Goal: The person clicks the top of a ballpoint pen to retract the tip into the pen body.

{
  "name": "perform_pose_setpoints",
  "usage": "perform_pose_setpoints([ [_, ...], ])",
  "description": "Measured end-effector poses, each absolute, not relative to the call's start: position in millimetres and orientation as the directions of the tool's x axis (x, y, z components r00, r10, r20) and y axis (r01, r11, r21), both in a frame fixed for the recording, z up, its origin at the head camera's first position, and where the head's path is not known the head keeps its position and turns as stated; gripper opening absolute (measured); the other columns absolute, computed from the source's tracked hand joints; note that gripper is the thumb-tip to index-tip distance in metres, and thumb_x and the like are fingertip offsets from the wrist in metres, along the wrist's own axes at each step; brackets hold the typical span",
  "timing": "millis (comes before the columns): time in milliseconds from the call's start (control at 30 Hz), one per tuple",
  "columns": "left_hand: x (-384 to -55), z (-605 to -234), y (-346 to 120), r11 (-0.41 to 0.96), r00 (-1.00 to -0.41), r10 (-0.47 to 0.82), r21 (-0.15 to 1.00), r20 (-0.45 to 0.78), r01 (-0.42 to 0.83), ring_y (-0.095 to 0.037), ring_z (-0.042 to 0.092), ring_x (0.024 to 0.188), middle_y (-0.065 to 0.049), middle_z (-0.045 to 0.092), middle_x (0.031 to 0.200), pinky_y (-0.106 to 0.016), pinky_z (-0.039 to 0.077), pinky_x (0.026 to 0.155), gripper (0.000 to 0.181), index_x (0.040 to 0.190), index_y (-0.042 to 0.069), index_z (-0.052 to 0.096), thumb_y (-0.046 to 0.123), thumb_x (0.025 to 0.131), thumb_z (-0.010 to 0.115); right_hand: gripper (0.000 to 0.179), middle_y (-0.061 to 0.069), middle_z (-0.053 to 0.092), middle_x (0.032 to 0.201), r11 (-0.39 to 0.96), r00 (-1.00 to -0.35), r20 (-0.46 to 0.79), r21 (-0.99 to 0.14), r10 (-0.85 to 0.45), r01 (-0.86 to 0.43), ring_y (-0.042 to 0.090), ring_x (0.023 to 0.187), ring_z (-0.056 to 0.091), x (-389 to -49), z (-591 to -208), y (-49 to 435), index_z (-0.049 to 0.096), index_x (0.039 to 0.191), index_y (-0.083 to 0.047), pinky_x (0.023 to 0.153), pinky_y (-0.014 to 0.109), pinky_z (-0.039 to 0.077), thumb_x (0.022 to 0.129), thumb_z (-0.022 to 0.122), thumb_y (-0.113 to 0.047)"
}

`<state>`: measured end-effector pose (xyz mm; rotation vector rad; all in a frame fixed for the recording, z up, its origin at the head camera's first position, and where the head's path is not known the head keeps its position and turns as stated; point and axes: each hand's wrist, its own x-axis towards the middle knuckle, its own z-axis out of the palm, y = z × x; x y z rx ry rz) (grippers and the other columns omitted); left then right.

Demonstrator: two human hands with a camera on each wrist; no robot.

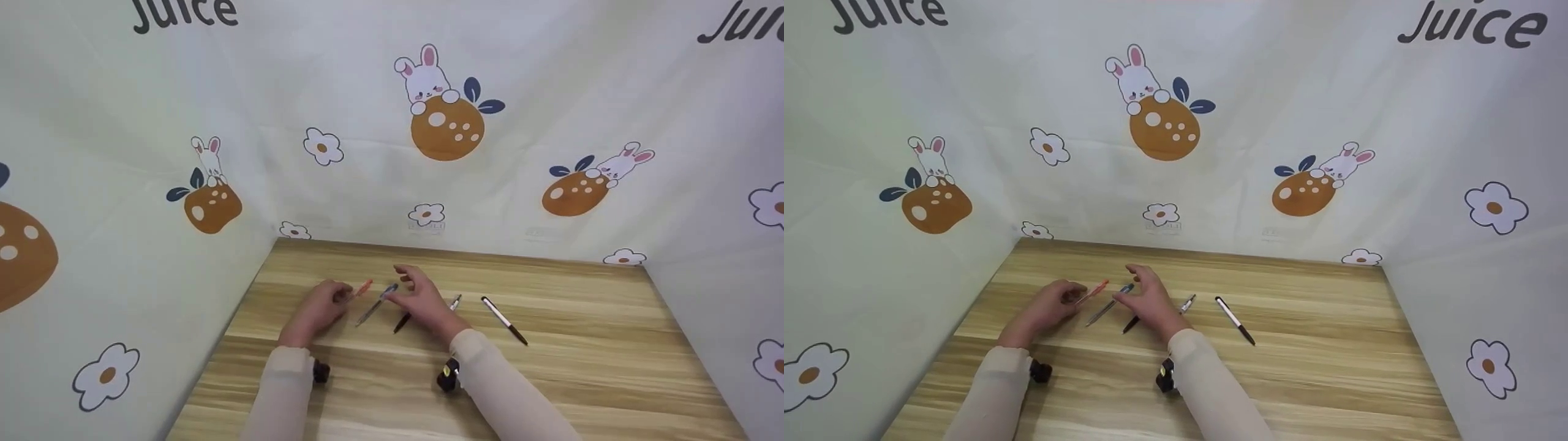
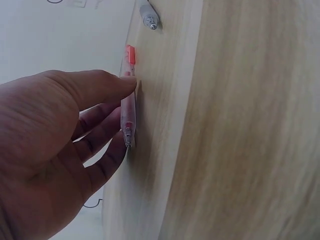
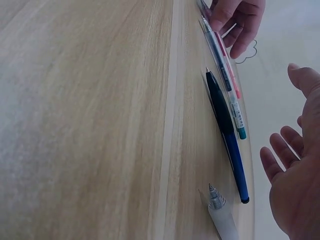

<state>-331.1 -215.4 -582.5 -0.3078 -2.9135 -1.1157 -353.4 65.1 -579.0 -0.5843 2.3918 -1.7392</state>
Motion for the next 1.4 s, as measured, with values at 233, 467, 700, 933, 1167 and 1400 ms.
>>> perform_pose_setpoints([
  [233, -331, -582, -210, 0.770, -0.982, 0.174, 0.613, 0.070, 0.180, -0.025, 0.066, 0.104, -0.009, 0.069, 0.111, -0.050, 0.057, 0.099, 0.031, 0.129, 0.003, 0.078, 0.002, 0.098, 0.080, 0.068, 0.019, 0.049, 0.165, 0.253, -0.913, 0.132, -0.936, -0.385, -0.242, 0.040, 0.148, 0.048, -356, -583, 63, 0.052, 0.161, -0.010, 0.122, 0.059, 0.041, 0.102, 0.082, -0.023],
  [467, -333, -584, -206, 0.795, -0.981, 0.173, 0.577, 0.085, 0.190, -0.024, 0.066, 0.101, -0.007, 0.068, 0.108, -0.050, 0.057, 0.097, 0.025, 0.125, 0.004, 0.080, 0.001, 0.100, 0.078, 0.069, 0.021, 0.049, 0.165, 0.248, -0.913, 0.141, -0.937, -0.383, -0.248, 0.043, 0.148, 0.048, -358, -584, 61, 0.051, 0.161, -0.008, 0.123, 0.058, 0.040, 0.101, 0.083, -0.020],
  [700, -333, -582, -204, 0.840, -0.984, 0.152, 0.512, 0.097, 0.180, -0.029, 0.069, 0.104, -0.007, 0.071, 0.107, -0.051, 0.057, 0.098, 0.022, 0.122, 0.006, 0.081, 0.001, 0.101, 0.076, 0.069, 0.019, 0.049, 0.165, 0.255, -0.914, 0.135, -0.935, -0.383, -0.245, 0.039, 0.147, 0.049, -358, -584, 59, 0.051, 0.163, -0.011, 0.121, 0.059, 0.042, 0.102, 0.082, -0.020],
  [933, -331, -582, -202, 0.855, -0.985, 0.133, 0.491, 0.106, 0.168, -0.029, 0.070, 0.098, -0.006, 0.071, 0.103, -0.053, 0.058, 0.096, 0.018, 0.117, 0.008, 0.083, 0.003, 0.101, 0.077, 0.069, 0.020, 0.049, 0.165, 0.235, -0.908, 0.147, -0.939, -0.392, -0.253, 0.041, 0.149, 0.048, -357, -584, 58, 0.052, 0.162, -0.011, 0.123, 0.060, 0.040, 0.101, 0.083, -0.023],
  [1167, -331, -581, -199, 0.797, -0.983, 0.138, 0.576, 0.124, 0.184, -0.024, 0.068, 0.097, -0.005, 0.074, 0.102, -0.051, 0.058, 0.093, 0.027, 0.119, 0.008, 0.082, -0.002, 0.094, 0.078, 0.073, 0.021, 0.051, 0.163, 0.244, -0.911, 0.150, -0.935, -0.384, -0.257, 0.043, 0.148, 0.048, -356, -579, 61, 0.051, 0.162, -0.006, 0.123, 0.061, 0.039, 0.099, 0.085, -0.021],
  [1400, -332, -578, -192, 0.719, -0.978, 0.159, 0.663, 0.138, 0.210, -0.019, 0.065, 0.090, -0.004, 0.072, 0.100, -0.045, 0.058, 0.086, 0.027, 0.120, 0.005, 0.079, -0.004, 0.095, 0.074, 0.071, 0.019, 0.050, 0.165, 0.283, -0.918, 0.133, -0.926, -0.374, -0.249, 0.039, 0.148, 0.049, -360, -580, 71, 0.051, 0.162, -0.009, 0.124, 0.057, 0.040, 0.101, 0.083, -0.027],
])
